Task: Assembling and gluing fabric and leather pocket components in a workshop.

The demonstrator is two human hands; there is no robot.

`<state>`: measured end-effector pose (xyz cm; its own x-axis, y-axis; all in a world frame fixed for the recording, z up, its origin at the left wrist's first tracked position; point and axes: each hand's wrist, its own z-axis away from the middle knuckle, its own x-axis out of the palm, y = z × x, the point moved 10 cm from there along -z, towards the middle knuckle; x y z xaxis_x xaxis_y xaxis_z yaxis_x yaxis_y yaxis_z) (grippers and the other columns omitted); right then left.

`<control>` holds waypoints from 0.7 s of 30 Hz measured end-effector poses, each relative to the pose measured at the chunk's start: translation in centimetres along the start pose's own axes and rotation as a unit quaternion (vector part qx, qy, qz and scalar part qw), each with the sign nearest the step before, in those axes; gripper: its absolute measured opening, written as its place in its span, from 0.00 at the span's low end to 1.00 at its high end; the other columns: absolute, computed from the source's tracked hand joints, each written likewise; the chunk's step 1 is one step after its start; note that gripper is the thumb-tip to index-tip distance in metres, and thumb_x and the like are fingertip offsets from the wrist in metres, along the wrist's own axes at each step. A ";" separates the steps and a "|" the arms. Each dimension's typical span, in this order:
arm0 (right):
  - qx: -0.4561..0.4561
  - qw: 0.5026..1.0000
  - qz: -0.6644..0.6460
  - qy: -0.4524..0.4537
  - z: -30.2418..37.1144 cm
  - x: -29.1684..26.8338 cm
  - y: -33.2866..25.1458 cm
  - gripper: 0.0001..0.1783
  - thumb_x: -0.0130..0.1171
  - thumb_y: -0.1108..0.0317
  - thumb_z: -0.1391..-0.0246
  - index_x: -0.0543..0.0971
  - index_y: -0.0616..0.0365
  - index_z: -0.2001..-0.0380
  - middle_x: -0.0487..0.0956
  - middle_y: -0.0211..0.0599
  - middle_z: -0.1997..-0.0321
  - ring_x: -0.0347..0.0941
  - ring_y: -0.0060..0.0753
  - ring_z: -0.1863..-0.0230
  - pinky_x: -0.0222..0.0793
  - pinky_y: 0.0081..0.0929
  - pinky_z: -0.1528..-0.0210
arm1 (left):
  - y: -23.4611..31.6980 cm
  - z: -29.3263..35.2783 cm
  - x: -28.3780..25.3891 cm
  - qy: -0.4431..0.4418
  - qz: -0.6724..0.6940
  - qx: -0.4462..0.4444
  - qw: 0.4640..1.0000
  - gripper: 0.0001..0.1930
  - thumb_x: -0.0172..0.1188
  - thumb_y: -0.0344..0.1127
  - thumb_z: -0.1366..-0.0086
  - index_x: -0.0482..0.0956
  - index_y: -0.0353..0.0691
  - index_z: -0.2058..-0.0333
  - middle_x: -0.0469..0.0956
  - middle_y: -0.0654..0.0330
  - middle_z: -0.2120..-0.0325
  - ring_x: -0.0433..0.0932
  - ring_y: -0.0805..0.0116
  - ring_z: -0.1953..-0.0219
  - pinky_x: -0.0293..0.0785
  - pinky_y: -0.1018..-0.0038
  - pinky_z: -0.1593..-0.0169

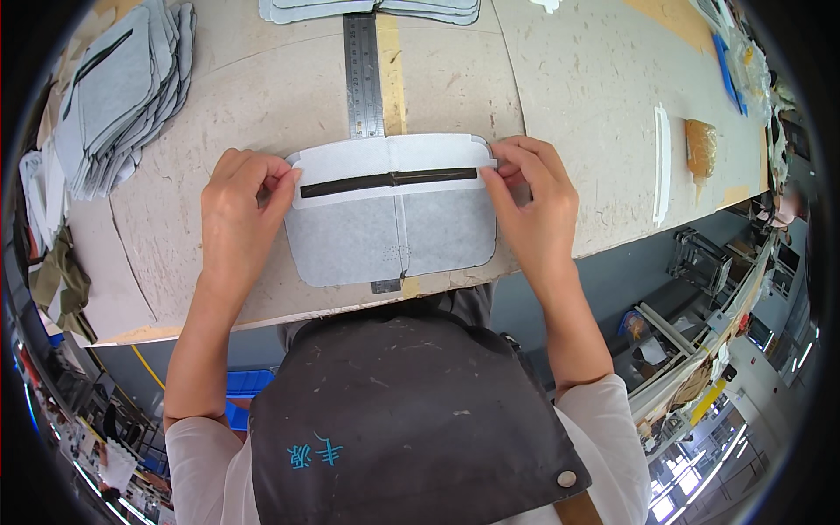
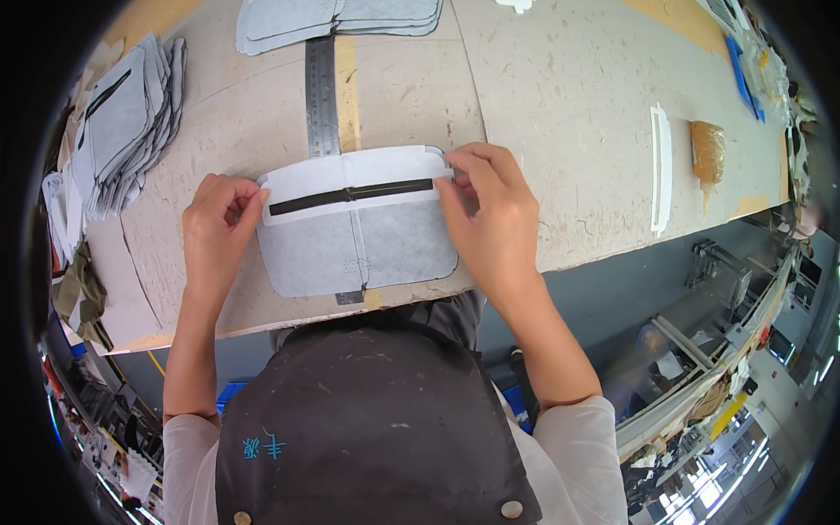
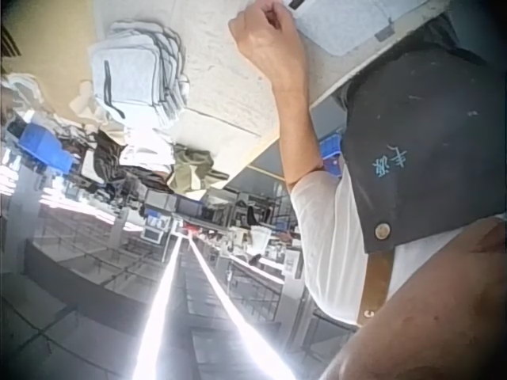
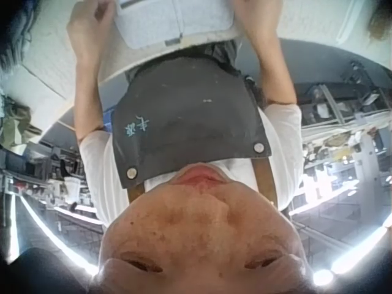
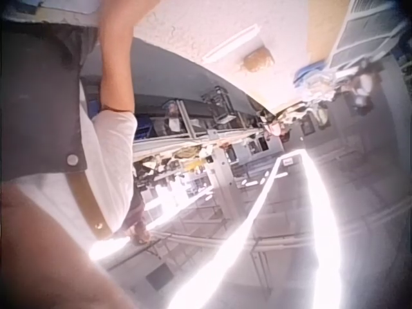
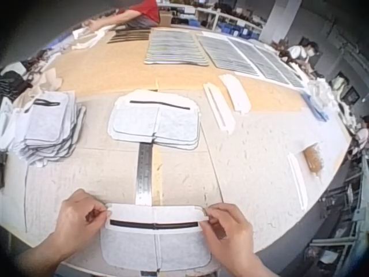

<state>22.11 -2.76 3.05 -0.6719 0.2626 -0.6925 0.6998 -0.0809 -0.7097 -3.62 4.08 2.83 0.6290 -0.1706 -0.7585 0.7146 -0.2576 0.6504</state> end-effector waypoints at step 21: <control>-0.325 0.906 0.242 -0.121 4.1 2.3 -5.0 0.22 0.55 0.81 0.65 0.77 0.77 0.60 0.73 0.49 0.46 0.72 0.43 0.52 0.71 0.32 0.55 | -0.6 0.2 0.0 0.008 -0.023 0.037 0.999 0.06 0.66 0.24 0.47 0.76 0.33 0.74 0.73 0.57 0.78 0.72 0.68 0.74 0.71 0.74 0.74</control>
<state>16.13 -5.67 4.46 -0.2261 0.1219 -0.9664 0.8688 0.4739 -0.1435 -4.05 4.06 2.44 0.6007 -0.1427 -0.7866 0.7188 -0.3343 0.6096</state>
